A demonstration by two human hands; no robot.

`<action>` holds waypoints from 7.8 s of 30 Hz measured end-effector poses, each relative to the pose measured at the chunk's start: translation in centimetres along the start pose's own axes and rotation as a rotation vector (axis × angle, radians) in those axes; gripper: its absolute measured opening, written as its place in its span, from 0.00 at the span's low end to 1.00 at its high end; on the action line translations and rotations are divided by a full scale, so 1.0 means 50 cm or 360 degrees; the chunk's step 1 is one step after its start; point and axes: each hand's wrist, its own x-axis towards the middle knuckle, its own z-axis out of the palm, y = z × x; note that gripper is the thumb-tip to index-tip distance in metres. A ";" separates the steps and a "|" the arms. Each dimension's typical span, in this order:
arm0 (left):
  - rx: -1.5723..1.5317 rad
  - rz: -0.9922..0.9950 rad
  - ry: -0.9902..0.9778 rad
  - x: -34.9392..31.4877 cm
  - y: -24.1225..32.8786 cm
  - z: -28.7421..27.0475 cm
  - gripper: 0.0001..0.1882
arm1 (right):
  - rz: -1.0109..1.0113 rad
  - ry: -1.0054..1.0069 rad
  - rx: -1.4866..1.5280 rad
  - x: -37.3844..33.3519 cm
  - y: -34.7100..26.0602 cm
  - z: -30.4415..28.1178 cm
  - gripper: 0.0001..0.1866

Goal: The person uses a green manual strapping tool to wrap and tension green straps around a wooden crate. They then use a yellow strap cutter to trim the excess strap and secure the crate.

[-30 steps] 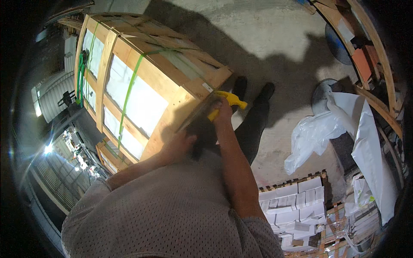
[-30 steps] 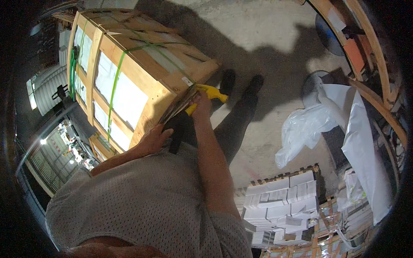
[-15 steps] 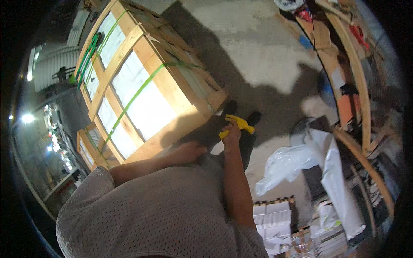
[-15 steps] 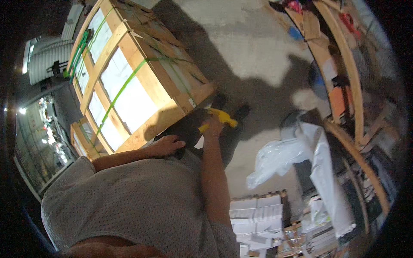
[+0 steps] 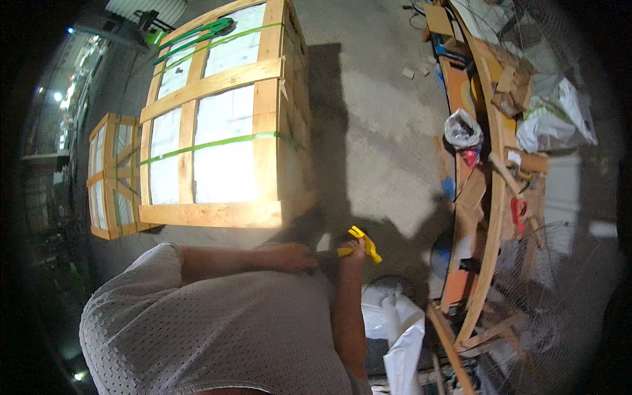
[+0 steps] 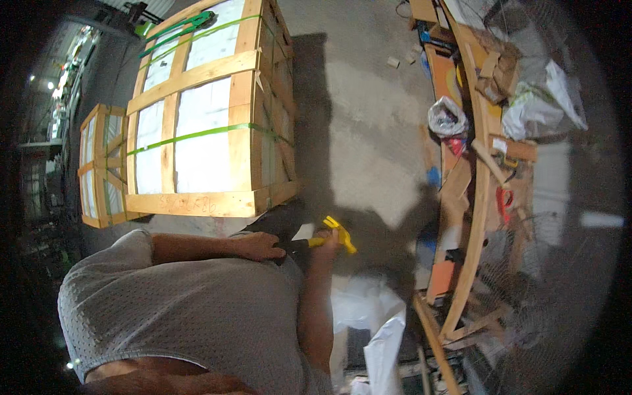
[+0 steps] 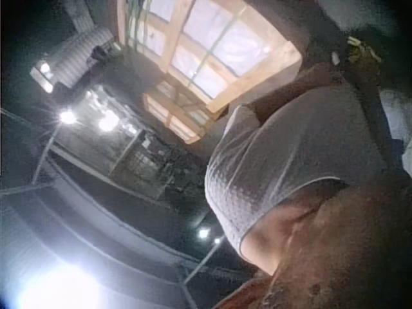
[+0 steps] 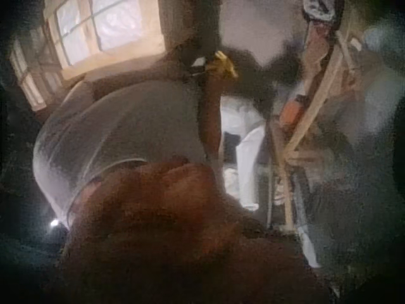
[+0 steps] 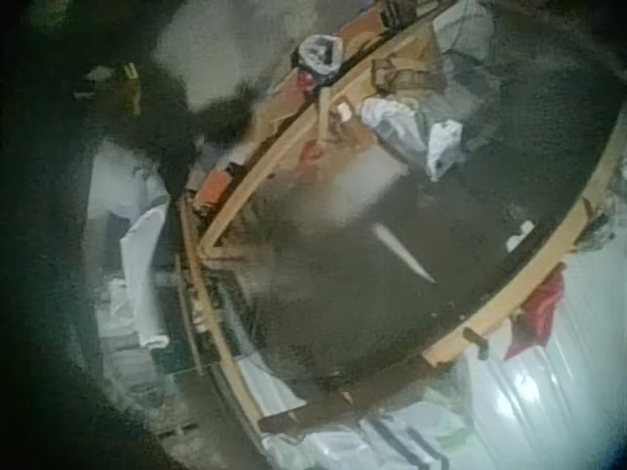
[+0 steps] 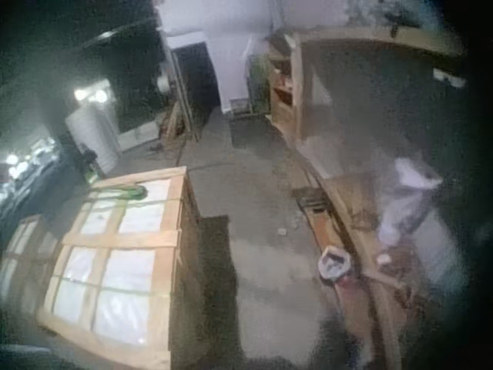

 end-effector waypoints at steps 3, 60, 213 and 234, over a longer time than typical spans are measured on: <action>-0.0194 -0.0004 0.0056 -0.001 0.064 -0.035 0.33 | 0.0424 -0.0011 0.0665 0.036 -0.114 0.029 0.17; -0.1910 -0.0677 0.0882 0.041 -0.271 -1.768 0.25 | 0.1004 -0.0179 -0.0596 1.037 -0.446 1.895 0.06; -0.4426 -0.2190 0.3365 0.253 0.363 -0.397 0.19 | 0.1228 -0.3522 -0.4056 -0.027 -0.038 1.157 0.10; -0.2525 -0.2443 0.3480 0.204 0.348 0.565 0.13 | -0.0048 -0.3080 -0.4158 -0.304 0.072 0.689 0.19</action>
